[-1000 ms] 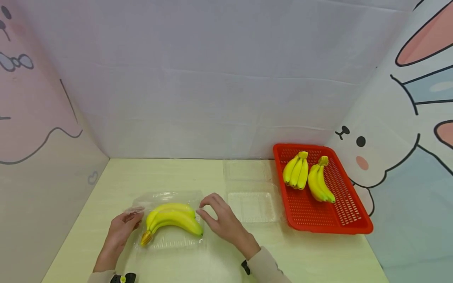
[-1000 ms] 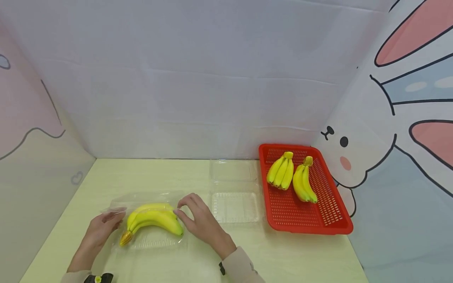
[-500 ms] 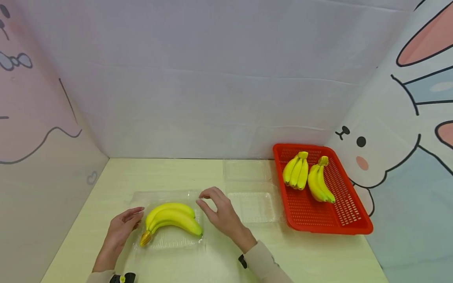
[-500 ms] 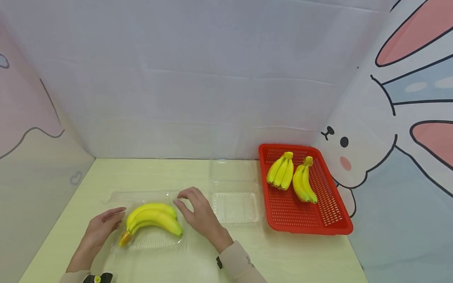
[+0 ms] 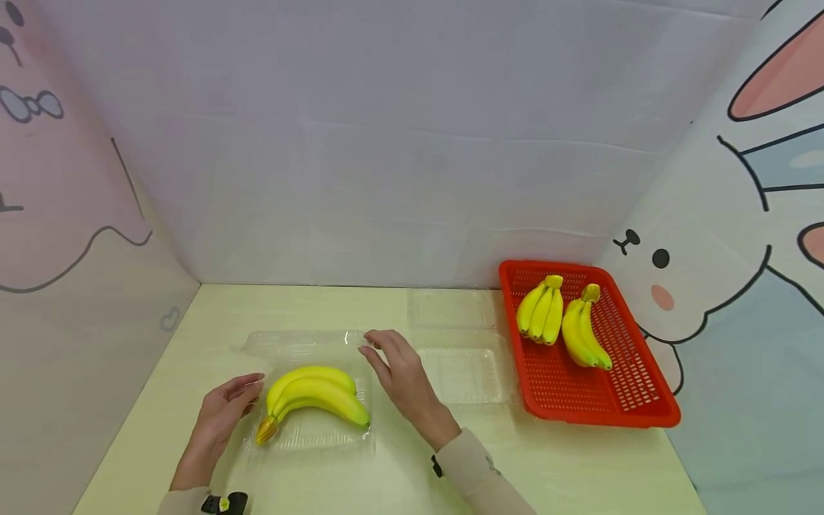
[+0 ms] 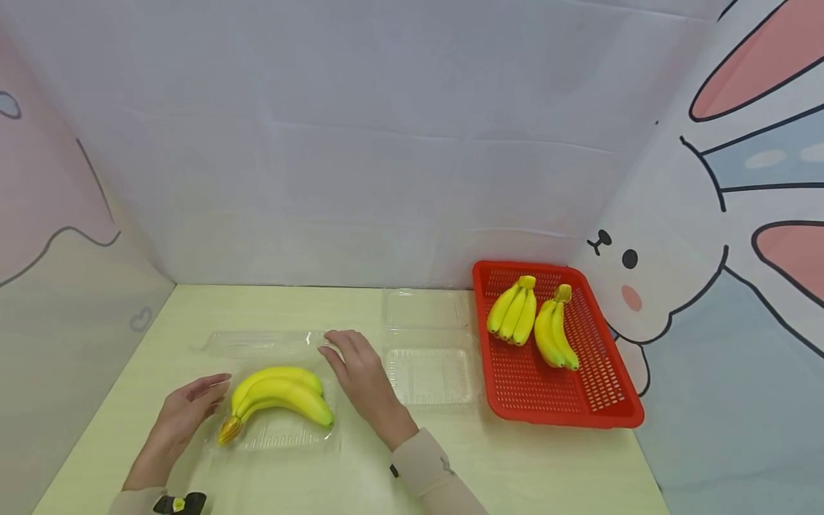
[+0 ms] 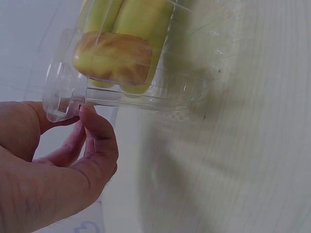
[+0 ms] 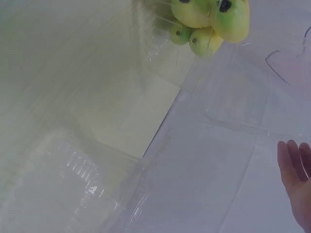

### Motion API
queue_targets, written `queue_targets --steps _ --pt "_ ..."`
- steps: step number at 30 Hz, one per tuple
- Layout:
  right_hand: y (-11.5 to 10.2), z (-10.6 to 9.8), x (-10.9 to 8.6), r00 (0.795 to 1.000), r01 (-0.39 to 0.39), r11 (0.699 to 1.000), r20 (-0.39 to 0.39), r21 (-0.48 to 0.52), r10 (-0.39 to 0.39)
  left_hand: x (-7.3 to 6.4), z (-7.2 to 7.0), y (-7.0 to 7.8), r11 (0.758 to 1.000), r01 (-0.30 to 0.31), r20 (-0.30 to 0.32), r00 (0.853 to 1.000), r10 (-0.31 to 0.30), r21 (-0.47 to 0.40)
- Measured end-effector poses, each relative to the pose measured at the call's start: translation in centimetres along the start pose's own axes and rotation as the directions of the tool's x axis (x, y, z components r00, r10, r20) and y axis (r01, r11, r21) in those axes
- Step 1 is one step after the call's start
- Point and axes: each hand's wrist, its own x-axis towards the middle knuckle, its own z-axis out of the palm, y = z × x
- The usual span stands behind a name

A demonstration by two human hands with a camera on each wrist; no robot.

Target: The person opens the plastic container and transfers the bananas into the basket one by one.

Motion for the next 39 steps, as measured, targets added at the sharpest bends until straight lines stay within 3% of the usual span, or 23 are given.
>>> queue_targets --steps 7,14,32,36,39 --pt "0.3 0.3 0.9 1.000 -0.010 0.996 -0.014 -0.089 0.009 -0.1 0.1 0.1 1.000 -0.019 -0.012 1.000 0.019 -0.001" --pt "0.3 0.6 1.7 0.996 -0.091 0.984 -0.012 -0.155 0.090 0.1 0.3 -0.1 0.999 -0.021 -0.028 0.999 0.022 0.027" --pt "1.4 2.4 2.9 0.961 -0.274 0.960 -0.041 -0.060 0.272 0.0 0.6 0.0 0.999 -0.018 -0.035 0.999 0.020 0.046" --pt "1.6 2.8 3.0 0.944 -0.328 0.945 -0.050 -0.013 0.327 -0.1 0.4 0.0 0.999 -0.021 -0.035 0.999 0.023 0.040" --pt "1.8 3.1 3.1 0.918 -0.393 0.919 -0.043 0.027 0.393 -0.2 0.3 0.0 0.999 -0.025 -0.032 0.999 0.026 0.038"
